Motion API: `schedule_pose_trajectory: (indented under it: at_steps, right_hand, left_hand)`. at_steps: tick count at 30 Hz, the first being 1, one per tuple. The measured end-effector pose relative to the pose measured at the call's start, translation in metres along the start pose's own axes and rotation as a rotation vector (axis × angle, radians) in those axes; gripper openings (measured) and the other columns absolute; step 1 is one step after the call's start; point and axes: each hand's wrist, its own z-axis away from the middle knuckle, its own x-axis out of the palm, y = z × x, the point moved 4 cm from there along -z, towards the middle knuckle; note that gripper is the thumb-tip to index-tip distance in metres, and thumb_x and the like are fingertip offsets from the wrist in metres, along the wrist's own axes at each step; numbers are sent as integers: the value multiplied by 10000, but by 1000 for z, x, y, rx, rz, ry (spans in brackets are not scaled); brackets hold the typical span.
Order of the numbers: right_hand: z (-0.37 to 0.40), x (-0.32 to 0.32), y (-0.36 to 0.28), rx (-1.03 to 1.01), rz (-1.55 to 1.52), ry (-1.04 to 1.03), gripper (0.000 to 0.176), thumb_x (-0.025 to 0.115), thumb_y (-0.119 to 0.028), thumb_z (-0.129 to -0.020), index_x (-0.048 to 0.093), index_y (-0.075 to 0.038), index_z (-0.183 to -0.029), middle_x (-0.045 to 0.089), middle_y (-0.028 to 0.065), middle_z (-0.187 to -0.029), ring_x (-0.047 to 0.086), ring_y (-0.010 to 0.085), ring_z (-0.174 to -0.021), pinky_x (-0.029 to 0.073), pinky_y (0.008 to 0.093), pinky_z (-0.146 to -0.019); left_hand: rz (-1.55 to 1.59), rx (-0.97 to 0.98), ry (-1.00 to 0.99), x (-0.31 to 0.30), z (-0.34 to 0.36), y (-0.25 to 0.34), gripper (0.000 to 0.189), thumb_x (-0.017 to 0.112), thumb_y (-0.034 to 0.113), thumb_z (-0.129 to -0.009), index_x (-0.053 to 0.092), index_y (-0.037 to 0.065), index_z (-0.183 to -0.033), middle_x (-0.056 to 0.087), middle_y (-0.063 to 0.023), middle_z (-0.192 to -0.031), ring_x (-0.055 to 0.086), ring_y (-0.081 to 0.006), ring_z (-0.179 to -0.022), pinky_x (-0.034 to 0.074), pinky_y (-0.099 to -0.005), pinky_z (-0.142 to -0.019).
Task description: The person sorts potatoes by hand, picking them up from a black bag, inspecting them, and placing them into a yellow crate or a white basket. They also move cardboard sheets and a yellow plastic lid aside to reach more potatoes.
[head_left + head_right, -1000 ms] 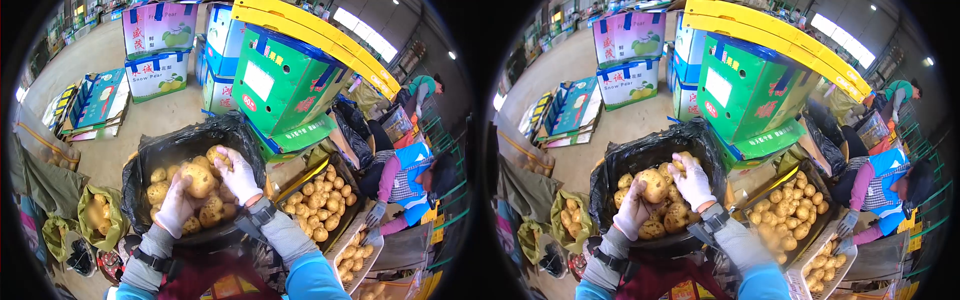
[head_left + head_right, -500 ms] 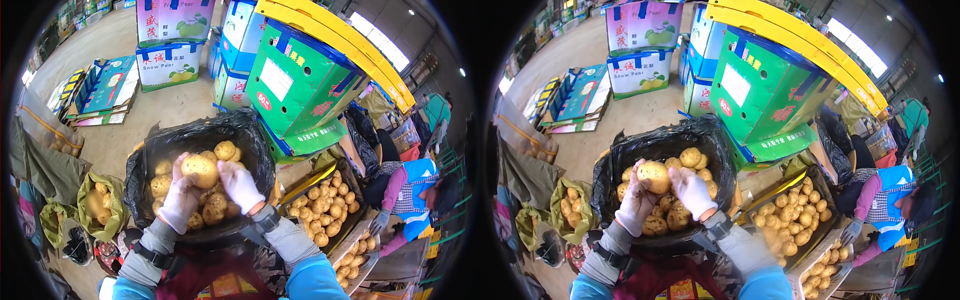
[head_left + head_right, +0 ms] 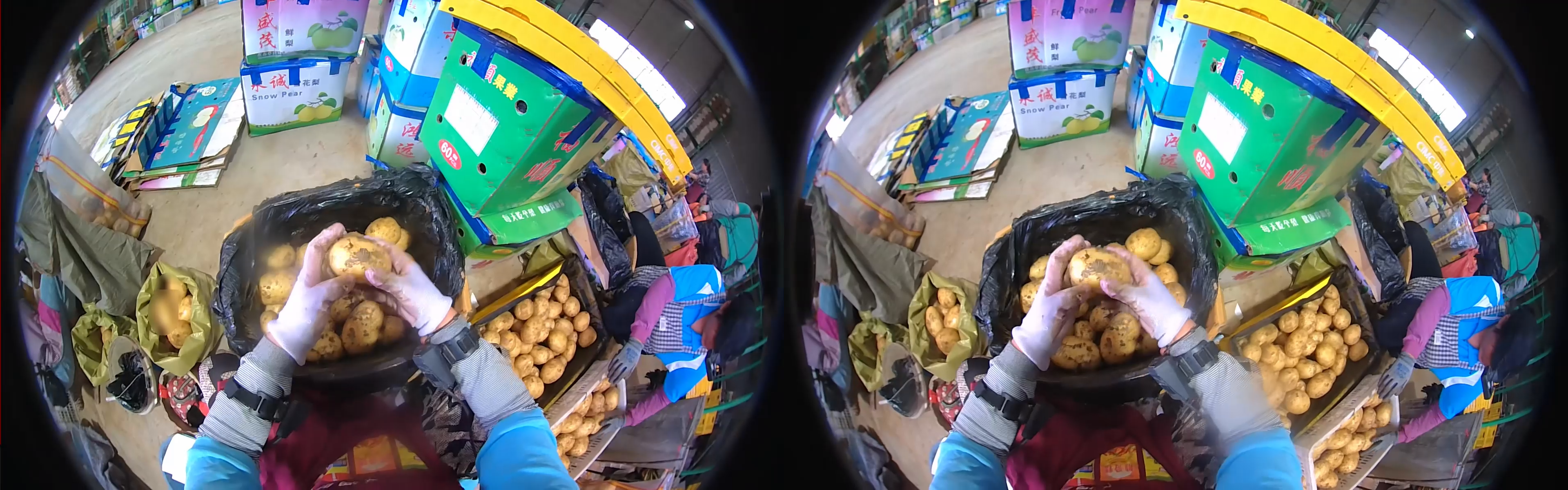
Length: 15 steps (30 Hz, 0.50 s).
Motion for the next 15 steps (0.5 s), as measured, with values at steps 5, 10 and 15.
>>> schedule_pose_trajectory:
  at_steps: [5, 10, 15]
  right_hand:
    - [2, 8, -21, -284, 506, 95, 824, 844, -52, -730, 403, -63, -1426, 530, 63, -1331, 521, 155, -1208, 451, 297, -1021]
    - [1, 12, -14, -493, 873, 217, 881, 879, -73, -679, 401, -49, -1418, 526, 93, -1345, 516, 179, -1228, 448, 306, -1035]
    - [-3, 11, -8, -384, 738, 282, 896, 884, -62, -663, 387, -59, -1409, 506, 119, -1348, 511, 198, -1234, 467, 330, -1019]
  left_hand:
    - [-71, 8, 20, 11, 3, 10, 726, 588, -45, -828, 314, 35, -1496, 380, -88, -1480, 409, -186, -1333, 325, -300, -1115]
    - [197, -11, 21, -26, -8, -19, 631, 584, 66, -889, 348, 28, -1473, 489, -91, -1383, 516, -186, -1227, 455, -331, -1000]
    - [-167, -16, 217, -7, -3, -9, 494, 572, 238, -980, 446, 17, -1403, 572, -90, -1230, 550, -159, -1123, 510, -340, -894]
